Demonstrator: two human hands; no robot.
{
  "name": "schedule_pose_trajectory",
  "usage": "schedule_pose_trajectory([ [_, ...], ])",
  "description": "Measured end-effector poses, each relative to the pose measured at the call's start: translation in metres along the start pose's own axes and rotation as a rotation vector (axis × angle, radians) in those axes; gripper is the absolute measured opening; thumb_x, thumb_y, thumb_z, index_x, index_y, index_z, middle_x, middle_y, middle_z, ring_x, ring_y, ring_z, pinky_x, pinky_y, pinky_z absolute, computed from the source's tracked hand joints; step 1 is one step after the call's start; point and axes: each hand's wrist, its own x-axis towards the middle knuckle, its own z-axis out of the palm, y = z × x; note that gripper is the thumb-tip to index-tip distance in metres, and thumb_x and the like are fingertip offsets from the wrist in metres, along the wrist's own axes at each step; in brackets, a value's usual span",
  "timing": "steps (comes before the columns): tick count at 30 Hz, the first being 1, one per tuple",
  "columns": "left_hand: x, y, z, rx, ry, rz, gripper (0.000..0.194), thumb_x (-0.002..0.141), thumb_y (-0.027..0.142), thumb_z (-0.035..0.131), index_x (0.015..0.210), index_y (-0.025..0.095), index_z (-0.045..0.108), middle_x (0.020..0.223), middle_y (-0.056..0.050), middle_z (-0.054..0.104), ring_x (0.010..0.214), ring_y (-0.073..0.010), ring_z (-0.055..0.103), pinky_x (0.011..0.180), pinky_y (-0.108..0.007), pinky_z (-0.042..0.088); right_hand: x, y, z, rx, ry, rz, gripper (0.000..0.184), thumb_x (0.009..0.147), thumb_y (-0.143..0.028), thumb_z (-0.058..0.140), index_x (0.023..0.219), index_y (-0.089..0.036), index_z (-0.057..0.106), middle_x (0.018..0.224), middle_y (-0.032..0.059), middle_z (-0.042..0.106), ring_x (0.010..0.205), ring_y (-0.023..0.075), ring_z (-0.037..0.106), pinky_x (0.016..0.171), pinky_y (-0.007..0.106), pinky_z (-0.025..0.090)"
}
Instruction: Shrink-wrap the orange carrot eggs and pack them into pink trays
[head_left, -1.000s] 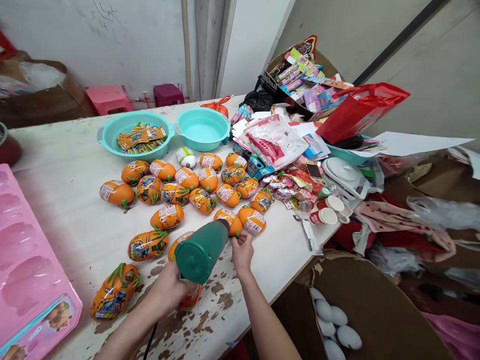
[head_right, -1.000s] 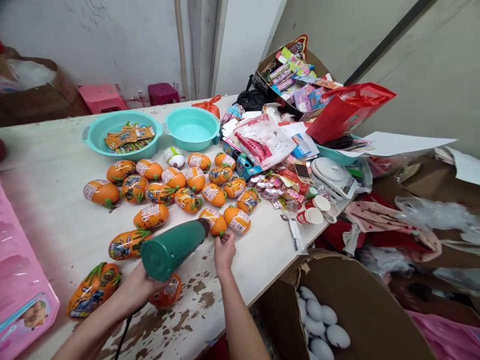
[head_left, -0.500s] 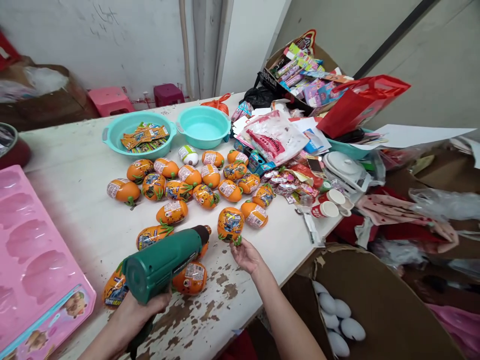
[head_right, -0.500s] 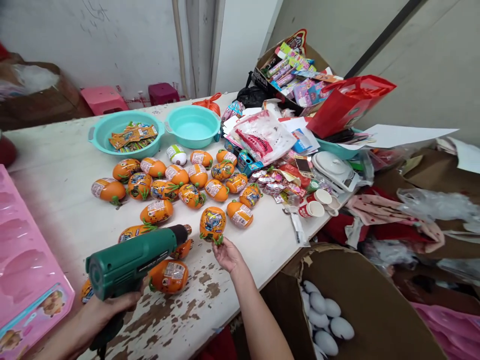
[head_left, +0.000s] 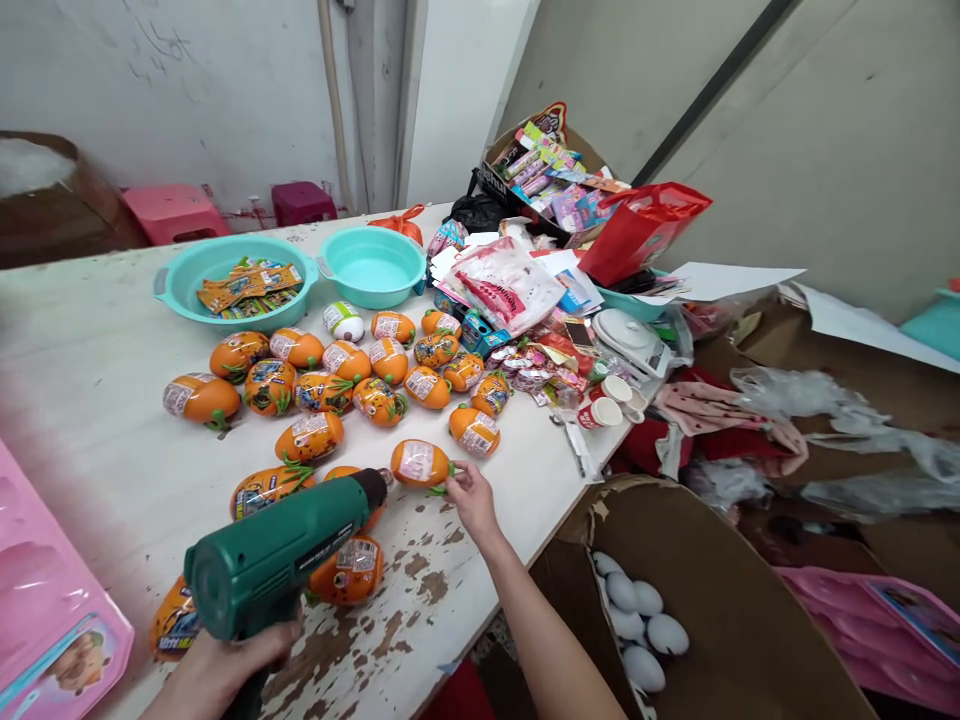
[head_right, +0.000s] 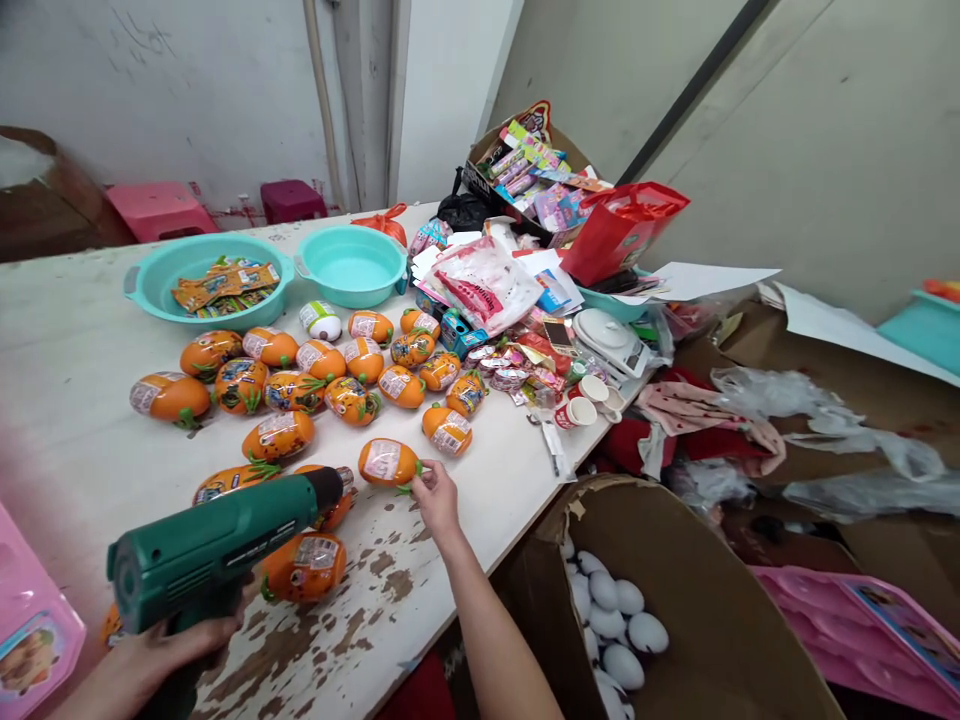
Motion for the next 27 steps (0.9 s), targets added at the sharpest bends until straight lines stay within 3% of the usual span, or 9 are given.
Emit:
schedule_pose_trajectory([
  [3, -0.002, -0.008, 0.010, -0.013, 0.042, -0.019, 0.050, 0.058, 0.058, 0.073, 0.088, 0.019, 0.069, 0.082, -0.006, 0.072, 0.075, -0.0252, 0.063, 0.070, -0.032, 0.053, 0.016, -0.007, -0.010, -0.157, 0.093, -0.098, 0.035, 0.071, -0.045, 0.073, 0.098, -0.023, 0.071, 0.090, 0.0050, 0.067, 0.085, 0.0245, 0.063, 0.079, 0.039, 0.056],
  [6, 0.004, -0.012, 0.022, 0.022, 0.068, 0.005, 0.055, 0.058, 0.061, 0.074, 0.092, 0.018, 0.070, 0.087, -0.008, 0.074, 0.081, -0.0288, 0.066, 0.075, -0.036, 0.055, 0.052, -0.019, -0.036, -0.297, 0.266, -0.206, 0.053, 0.072, -0.045, 0.073, 0.120, -0.025, 0.065, 0.125, 0.0097, 0.056, 0.123, 0.0298, 0.049, 0.107, 0.045, 0.041],
  [9, 0.012, -0.003, 0.033, 0.089, -0.005, 0.061, 0.050, 0.061, 0.061, 0.072, 0.087, 0.019, 0.070, 0.079, -0.007, 0.073, 0.076, -0.0284, 0.065, 0.074, -0.037, 0.056, 0.088, -0.022, -0.057, -0.426, 0.129, -0.263, 0.073, 0.058, -0.038, 0.084, 0.126, -0.026, 0.061, 0.125, 0.0084, 0.054, 0.123, 0.0292, 0.050, 0.110, 0.045, 0.039],
  [11, 0.015, 0.009, 0.041, 0.144, -0.067, 0.133, 0.043, 0.062, 0.058, 0.071, 0.082, 0.020, 0.070, 0.080, -0.007, 0.073, 0.078, -0.0283, 0.065, 0.076, -0.036, 0.056, 0.095, -0.015, -0.062, -0.431, 0.013, -0.254, 0.082, 0.051, -0.035, 0.088, 0.128, -0.026, 0.060, 0.121, 0.0068, 0.056, 0.118, 0.0277, 0.054, 0.109, 0.043, 0.041],
  [13, 0.017, 0.023, 0.052, 0.202, -0.113, 0.210, 0.035, 0.062, 0.052, 0.069, 0.076, 0.020, 0.069, 0.083, -0.007, 0.072, 0.079, -0.0276, 0.064, 0.078, -0.035, 0.056, 0.082, -0.002, -0.064, -0.406, 0.029, -0.236, 0.087, 0.048, -0.034, 0.089, 0.129, -0.025, 0.059, 0.121, 0.0075, 0.056, 0.120, 0.0281, 0.053, 0.111, 0.043, 0.039],
  [16, 0.018, 0.035, 0.073, 0.272, -0.190, 0.271, 0.025, 0.062, 0.044, 0.064, 0.067, 0.020, 0.064, 0.074, -0.006, 0.068, 0.071, -0.0247, 0.060, 0.072, -0.033, 0.055, 0.038, 0.019, -0.066, -0.273, 0.048, -0.128, 0.086, 0.054, -0.041, 0.088, 0.132, -0.024, 0.058, 0.129, 0.0107, 0.055, 0.125, 0.0291, 0.052, 0.110, 0.043, 0.041],
  [20, 0.019, 0.033, 0.091, 0.340, -0.315, 0.360, 0.018, 0.066, 0.039, 0.060, 0.067, 0.021, 0.060, 0.070, -0.004, 0.066, 0.068, -0.0211, 0.057, 0.068, -0.029, 0.053, -0.012, 0.039, -0.081, 0.073, -0.085, 0.076, 0.074, 0.069, -0.050, 0.078, 0.134, -0.024, 0.055, 0.142, 0.0137, 0.053, 0.120, 0.0287, 0.059, 0.100, 0.044, 0.050],
  [24, 0.013, 0.030, 0.077, 0.331, -0.321, 0.364, 0.013, 0.066, 0.033, 0.058, 0.062, 0.021, 0.060, 0.071, -0.004, 0.069, 0.079, -0.0243, 0.062, 0.079, -0.033, 0.055, -0.014, 0.038, -0.098, 0.084, -0.003, 0.124, 0.068, 0.070, -0.057, 0.073, 0.127, -0.022, 0.061, 0.136, 0.0156, 0.059, 0.115, 0.0296, 0.062, 0.096, 0.047, 0.051],
  [27, 0.009, 0.025, 0.053, 0.095, -0.213, 0.222, 0.016, 0.059, 0.039, 0.069, 0.062, 0.024, 0.064, 0.071, -0.004, 0.071, 0.092, -0.0294, 0.066, 0.092, -0.038, 0.054, 0.012, 0.020, -0.092, -0.053, 0.008, 0.169, 0.073, 0.072, -0.064, 0.066, 0.131, -0.022, 0.057, 0.139, 0.0158, 0.056, 0.111, 0.0289, 0.063, 0.087, 0.044, 0.055],
])
